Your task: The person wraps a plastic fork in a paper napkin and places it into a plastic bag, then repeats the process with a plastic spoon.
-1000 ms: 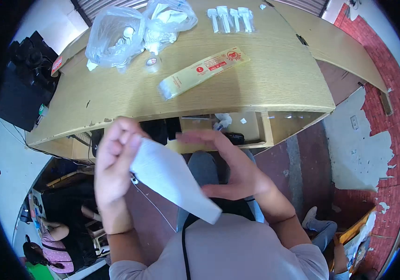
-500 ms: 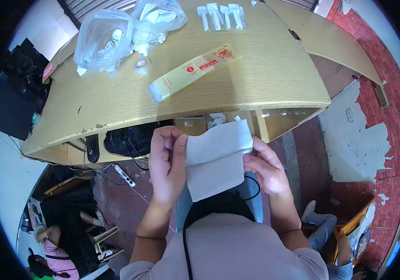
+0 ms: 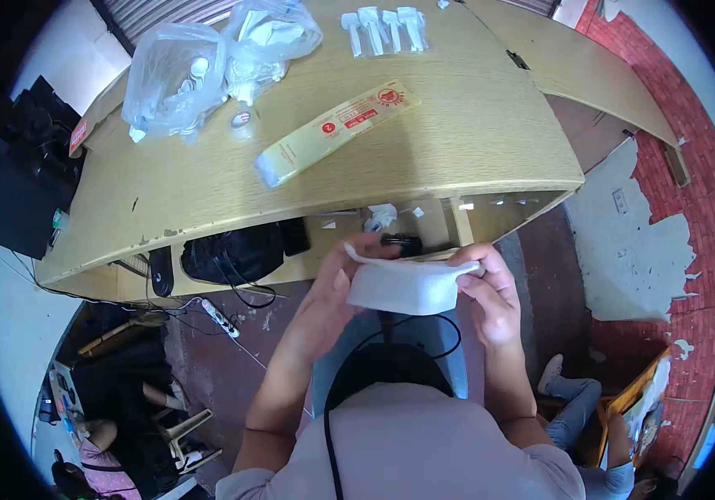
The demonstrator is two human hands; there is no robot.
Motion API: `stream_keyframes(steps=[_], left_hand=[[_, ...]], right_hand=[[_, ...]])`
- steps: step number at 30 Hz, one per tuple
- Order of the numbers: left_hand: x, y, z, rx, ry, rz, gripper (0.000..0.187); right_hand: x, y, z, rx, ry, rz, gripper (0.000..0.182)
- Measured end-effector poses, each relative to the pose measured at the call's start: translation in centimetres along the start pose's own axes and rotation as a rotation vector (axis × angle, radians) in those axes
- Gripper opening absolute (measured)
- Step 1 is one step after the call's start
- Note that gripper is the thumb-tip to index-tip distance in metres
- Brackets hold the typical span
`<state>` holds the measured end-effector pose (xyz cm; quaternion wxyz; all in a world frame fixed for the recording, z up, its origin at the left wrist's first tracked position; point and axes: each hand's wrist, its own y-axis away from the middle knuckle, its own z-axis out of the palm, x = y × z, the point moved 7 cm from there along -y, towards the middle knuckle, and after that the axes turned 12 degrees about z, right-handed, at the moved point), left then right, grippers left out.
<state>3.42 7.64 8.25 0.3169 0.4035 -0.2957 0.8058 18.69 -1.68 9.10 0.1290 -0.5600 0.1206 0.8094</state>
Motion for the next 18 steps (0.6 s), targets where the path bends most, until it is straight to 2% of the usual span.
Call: stream_keyframes(steps=[1, 5, 7, 11, 13, 18], left_hand=[[-0.4, 0.3, 0.6, -0.009, 0.265, -0.128, 0.056], [0.0, -0.4, 0.4, 0.065, 0.300, -0.088, 0.046], [0.4, -0.7, -0.5, 0.116, 0.048, 0.053, 0.038], [-0.3, -0.5, -1.2, 0.175, -0.014, 0.051, 0.026], [0.2, -0.5, -1.0, 0.136, -0.147, 0.096, 0.012], [0.9, -0.6, 0.7, 0.194, -0.193, 0.089, 0.017]], right_hand=[[-0.5, 0.1, 0.1, 0.020, 0.059, -0.052, 0.023], [-0.8, 0.6, -0.8, 0.021, 0.110, -0.108, 0.025], [-0.6, 0.9, -1.2, -0.055, 0.131, -0.112, 0.026], [-0.1, 0.9, -1.7, -0.037, 0.127, -0.085, 0.026], [-1.0, 0.8, -1.5, -0.050, 0.150, -0.073, 0.027], [-1.0, 0.5, -1.4, -0.091, 0.112, -0.027, 0.021]])
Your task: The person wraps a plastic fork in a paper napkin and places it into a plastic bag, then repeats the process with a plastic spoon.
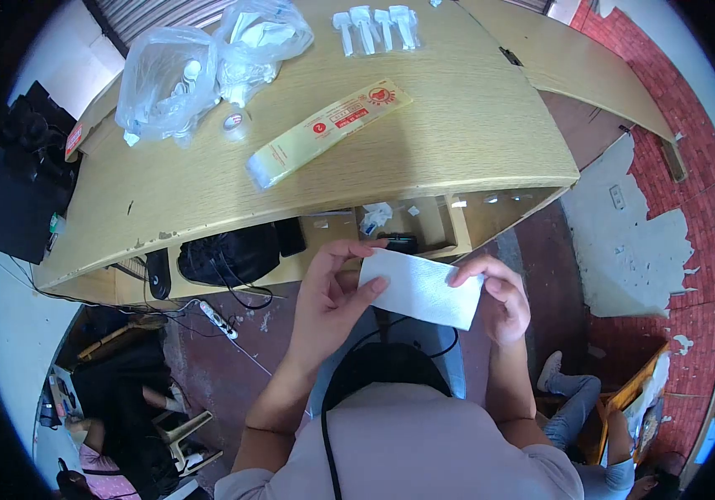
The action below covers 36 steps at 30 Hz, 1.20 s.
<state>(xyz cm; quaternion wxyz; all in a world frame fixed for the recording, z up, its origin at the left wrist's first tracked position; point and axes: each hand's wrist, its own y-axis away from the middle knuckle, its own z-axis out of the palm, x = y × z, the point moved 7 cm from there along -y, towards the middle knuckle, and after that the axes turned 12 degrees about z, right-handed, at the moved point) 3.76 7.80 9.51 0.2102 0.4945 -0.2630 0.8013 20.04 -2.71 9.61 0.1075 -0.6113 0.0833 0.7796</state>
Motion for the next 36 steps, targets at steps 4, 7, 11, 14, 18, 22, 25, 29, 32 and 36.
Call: stream_keyframes(steps=[4, 7, 11, 14, 18, 22, 25, 29, 32, 36], left_hand=[[-0.7, 0.1, 0.0, -0.121, -0.137, 0.151, 0.017], [-0.9, 0.5, 0.6, -0.167, -0.029, -0.010, 0.019], [-1.4, 1.2, 0.0, -0.193, -0.277, -0.054, 0.022], [-1.0, 1.2, -0.1, -0.173, -0.373, -0.012, 0.023], [0.2, 1.1, 0.1, -0.151, -0.452, 0.088, 0.022], [0.4, 1.0, -0.1, -0.207, -0.511, 0.161, 0.027], [1.8, 0.7, 0.8, -0.315, -0.632, 0.153, 0.031], [1.5, 1.1, 0.5, -0.328, -0.402, 0.022, 0.036], [5.5, 0.1, 0.1, -0.474, -0.592, 0.150, 0.038], [14.7, -4.0, -5.8, -0.028, -0.955, 0.398, 0.012]], right_hand=[[-0.4, 0.2, 0.2, 0.145, 0.286, -0.094, 0.012], [-0.1, 0.4, 0.1, 0.189, 0.285, -0.077, 0.016], [-0.1, 0.4, -0.1, 0.200, 0.255, -0.034, 0.013], [-0.2, 0.5, 0.0, 0.132, 0.239, -0.007, 0.013], [-0.1, 0.7, -0.8, 0.125, 0.228, 0.034, 0.017], [-0.2, 0.7, -0.9, 0.144, 0.218, 0.031, 0.017], [-0.8, 0.8, -0.1, 0.061, 0.090, 0.066, 0.019], [-0.5, 1.3, -1.1, 0.074, 0.238, 0.094, 0.022], [-1.5, 1.7, -2.1, 0.149, 0.202, -0.020, 0.023], [-2.8, 2.3, -3.3, 0.226, 0.112, -0.030, 0.022]])
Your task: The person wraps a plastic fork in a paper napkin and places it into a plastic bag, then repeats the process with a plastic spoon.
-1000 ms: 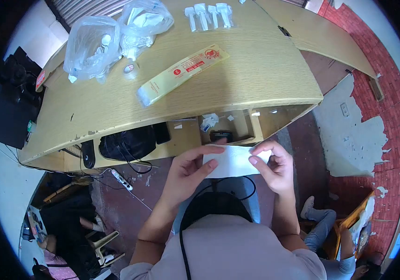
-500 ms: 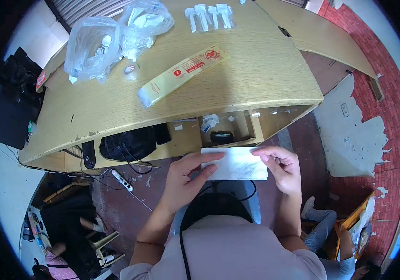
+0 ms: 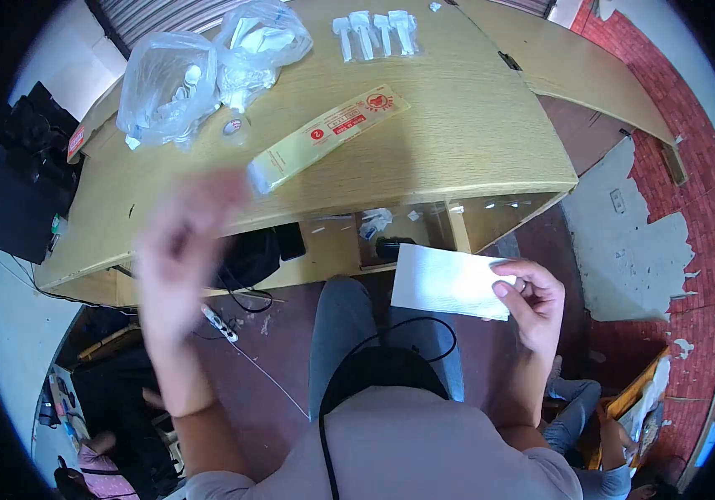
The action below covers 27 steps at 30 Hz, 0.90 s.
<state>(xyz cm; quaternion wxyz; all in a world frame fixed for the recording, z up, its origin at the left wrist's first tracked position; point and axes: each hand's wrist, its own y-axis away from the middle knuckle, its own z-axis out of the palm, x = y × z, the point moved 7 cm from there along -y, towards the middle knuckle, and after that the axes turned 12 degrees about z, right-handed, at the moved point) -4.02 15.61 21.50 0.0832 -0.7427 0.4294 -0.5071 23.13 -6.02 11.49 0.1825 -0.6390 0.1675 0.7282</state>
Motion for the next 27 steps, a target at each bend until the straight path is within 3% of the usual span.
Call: stream_keyframes(steps=[2, 4, 6, 8, 11, 17, 20, 23, 27], left_hand=[[-1.7, -5.3, -4.3, 0.138, -0.215, 0.088, 0.019], [-8.0, -10.5, -7.0, 0.061, -0.156, 0.065, 0.022], [-14.8, -14.3, -8.7, -0.056, -0.293, -0.113, 0.021], [-18.7, -17.2, -9.4, -0.168, -0.681, -0.087, 0.025], [-22.6, -19.6, -9.0, -0.329, -0.804, -0.177, 0.034], [-23.9, -19.5, -7.6, -0.223, -0.925, -0.401, 0.058], [-26.0, -19.7, -8.2, -0.146, -0.884, -0.369, 0.063], [-27.5, -19.4, -8.7, -0.196, -0.808, -0.374, 0.063], [-26.6, -19.1, -8.3, -0.167, -0.841, -0.406, 0.062]], right_hand=[[-0.1, 0.2, -0.2, -0.023, 0.030, 0.014, 0.023], [0.0, 0.3, -0.1, -0.019, 0.028, 0.019, 0.023], [0.5, 0.6, -0.2, -0.016, 0.022, 0.027, 0.023], [1.3, 0.8, -0.3, -0.021, 0.130, 0.059, 0.023], [1.2, 0.9, 0.4, -0.026, 0.076, 0.047, 0.024], [0.8, 1.1, 0.7, -0.096, 0.092, 0.048, 0.026], [0.3, 1.0, 0.8, -0.111, 0.164, -0.011, 0.027], [0.5, 1.1, 0.9, -0.108, 0.125, -0.006, 0.027], [1.0, 1.1, 0.6, -0.089, 0.147, -0.012, 0.026]])
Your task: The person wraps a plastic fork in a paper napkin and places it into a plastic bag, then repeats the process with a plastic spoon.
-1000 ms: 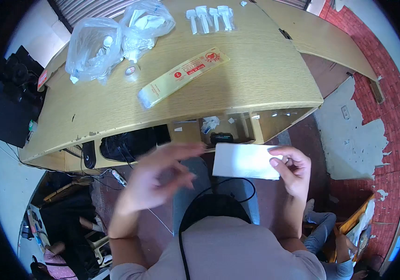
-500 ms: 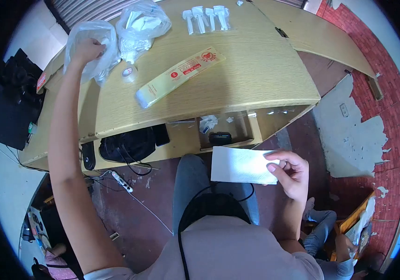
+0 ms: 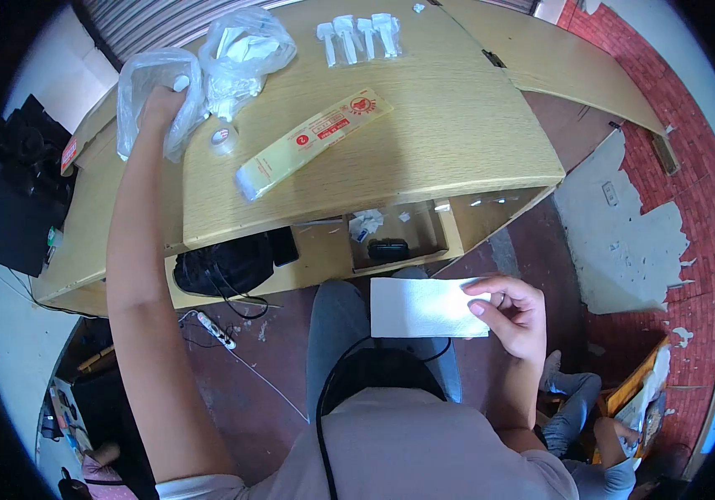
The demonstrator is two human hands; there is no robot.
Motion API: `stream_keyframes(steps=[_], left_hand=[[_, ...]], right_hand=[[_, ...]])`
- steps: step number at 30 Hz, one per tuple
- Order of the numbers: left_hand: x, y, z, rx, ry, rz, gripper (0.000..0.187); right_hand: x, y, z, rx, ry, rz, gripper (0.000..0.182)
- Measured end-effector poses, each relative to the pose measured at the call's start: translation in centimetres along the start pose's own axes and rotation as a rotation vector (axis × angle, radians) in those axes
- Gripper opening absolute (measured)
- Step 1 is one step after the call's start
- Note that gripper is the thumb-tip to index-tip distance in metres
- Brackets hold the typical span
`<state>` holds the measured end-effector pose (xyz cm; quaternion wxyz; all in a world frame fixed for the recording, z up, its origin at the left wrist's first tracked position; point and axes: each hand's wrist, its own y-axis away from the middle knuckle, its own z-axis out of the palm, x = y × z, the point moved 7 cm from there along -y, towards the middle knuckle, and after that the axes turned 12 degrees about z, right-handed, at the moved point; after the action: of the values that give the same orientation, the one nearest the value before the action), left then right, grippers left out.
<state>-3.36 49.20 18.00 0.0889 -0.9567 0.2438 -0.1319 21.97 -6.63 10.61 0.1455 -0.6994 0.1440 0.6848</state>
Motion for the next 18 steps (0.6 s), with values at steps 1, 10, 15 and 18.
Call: stream_keyframes(steps=[1, 10, 15, 18], left_hand=[[-0.2, 0.1, 0.0, 0.028, 0.024, -0.059, 0.064], [-0.3, -0.5, 0.3, 0.013, -0.011, -0.136, 0.068], [1.4, 0.9, -0.6, 0.010, -0.077, -0.160, 0.063], [-0.6, -1.0, 0.8, -0.015, -0.097, -0.144, 0.059]], right_hand=[[-0.1, 0.0, 0.0, 0.003, 0.000, 0.000, 0.026], [0.4, 0.1, -0.2, -0.007, 0.003, -0.007, 0.027], [-0.1, 0.0, 0.1, 0.006, 0.015, -0.007, 0.026], [0.4, 0.1, -0.2, -0.009, 0.007, 0.006, 0.026]])
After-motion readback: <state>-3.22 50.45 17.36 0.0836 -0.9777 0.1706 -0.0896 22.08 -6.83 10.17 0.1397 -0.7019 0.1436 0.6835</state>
